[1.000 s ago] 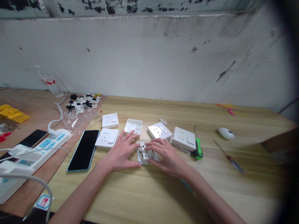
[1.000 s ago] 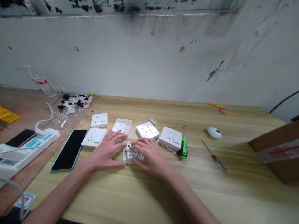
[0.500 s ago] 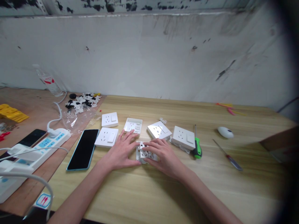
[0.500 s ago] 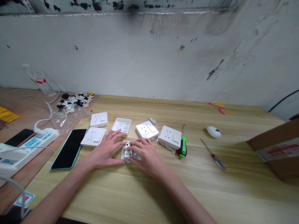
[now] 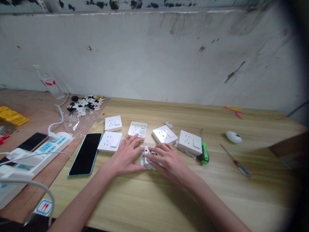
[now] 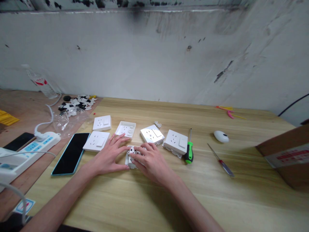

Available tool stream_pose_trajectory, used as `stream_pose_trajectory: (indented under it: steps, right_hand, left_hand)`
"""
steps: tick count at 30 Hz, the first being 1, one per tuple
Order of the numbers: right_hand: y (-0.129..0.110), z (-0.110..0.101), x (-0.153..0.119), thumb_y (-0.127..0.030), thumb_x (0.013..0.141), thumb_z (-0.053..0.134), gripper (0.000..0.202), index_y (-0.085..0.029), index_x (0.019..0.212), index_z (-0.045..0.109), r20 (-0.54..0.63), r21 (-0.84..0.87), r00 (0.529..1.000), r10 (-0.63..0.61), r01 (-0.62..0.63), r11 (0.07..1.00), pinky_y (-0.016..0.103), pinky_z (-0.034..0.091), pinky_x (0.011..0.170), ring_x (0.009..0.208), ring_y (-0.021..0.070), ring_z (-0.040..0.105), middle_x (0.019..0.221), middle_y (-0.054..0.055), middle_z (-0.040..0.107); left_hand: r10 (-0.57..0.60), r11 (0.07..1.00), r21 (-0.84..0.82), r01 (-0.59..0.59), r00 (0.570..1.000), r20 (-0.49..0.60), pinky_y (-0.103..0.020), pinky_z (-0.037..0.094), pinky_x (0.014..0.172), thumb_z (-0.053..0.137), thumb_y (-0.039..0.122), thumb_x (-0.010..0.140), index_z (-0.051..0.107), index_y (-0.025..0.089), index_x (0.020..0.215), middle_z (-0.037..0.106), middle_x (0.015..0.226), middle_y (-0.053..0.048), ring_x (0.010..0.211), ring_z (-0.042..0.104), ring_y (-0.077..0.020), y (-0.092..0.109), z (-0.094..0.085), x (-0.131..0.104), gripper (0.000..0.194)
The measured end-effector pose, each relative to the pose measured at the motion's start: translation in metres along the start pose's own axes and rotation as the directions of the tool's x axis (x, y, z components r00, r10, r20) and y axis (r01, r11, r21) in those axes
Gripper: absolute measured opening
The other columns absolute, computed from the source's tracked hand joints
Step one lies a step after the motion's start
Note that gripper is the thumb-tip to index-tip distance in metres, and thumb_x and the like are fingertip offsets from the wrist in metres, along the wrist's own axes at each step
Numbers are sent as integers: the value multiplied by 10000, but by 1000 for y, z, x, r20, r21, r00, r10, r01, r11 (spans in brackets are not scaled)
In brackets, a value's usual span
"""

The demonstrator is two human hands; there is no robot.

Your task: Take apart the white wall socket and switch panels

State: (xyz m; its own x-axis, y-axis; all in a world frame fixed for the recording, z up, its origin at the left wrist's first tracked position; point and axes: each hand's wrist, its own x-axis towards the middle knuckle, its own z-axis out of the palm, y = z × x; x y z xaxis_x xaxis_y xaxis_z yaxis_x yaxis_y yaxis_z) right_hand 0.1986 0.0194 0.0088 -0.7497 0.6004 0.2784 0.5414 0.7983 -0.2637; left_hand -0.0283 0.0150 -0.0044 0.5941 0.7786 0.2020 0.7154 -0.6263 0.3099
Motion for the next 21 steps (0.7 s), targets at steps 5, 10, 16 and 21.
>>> stream_pose_trajectory:
  steps: [5, 10, 16, 21]
  right_hand:
    - [-1, 3, 1, -310, 949, 454, 266, -290, 1137, 640, -6, -29, 1000, 13, -13, 1000, 411, 395, 863, 984, 225, 533, 1170, 7, 651]
    - [3, 9, 0, -366, 933, 485, 294, -253, 1170, 617, -28, -13, 999, 27, -27, 1000, 421, 398, 880, 992, 233, 542, 1159, 26, 659]
    - [4, 8, 4, -400, 905, 534, 330, -247, 1189, 604, 3, 2, 998, 56, -56, 998, 430, 407, 875, 1007, 249, 552, 1130, 34, 667]
    - [2, 11, 5, -384, 903, 544, 313, -240, 1172, 611, 31, -23, 998, 60, -60, 998, 420, 412, 878, 1002, 241, 572, 1102, 35, 679]
  left_hand:
    - [-15, 1000, 11, 14, 1000, 13, -605, 123, 1141, 650, 609, 734, 540, 259, 1219, 390, 1445, -93, 1407, 204, -338, 1, 0, 0, 608]
    - [-17, 1000, 11, 17, 999, 32, -613, 124, 1135, 636, 610, 747, 521, 259, 1250, 381, 1452, -100, 1409, 196, -342, 2, -1, 0, 625]
    - [-19, 1000, 22, 18, 999, 40, -606, 129, 1138, 630, 608, 753, 522, 263, 1246, 380, 1453, -99, 1412, 192, -334, 1, 0, 0, 611]
    - [-16, 1000, 3, 16, 999, 31, -598, 130, 1141, 630, 601, 757, 525, 262, 1241, 384, 1451, -93, 1408, 201, -335, 1, -1, 0, 600]
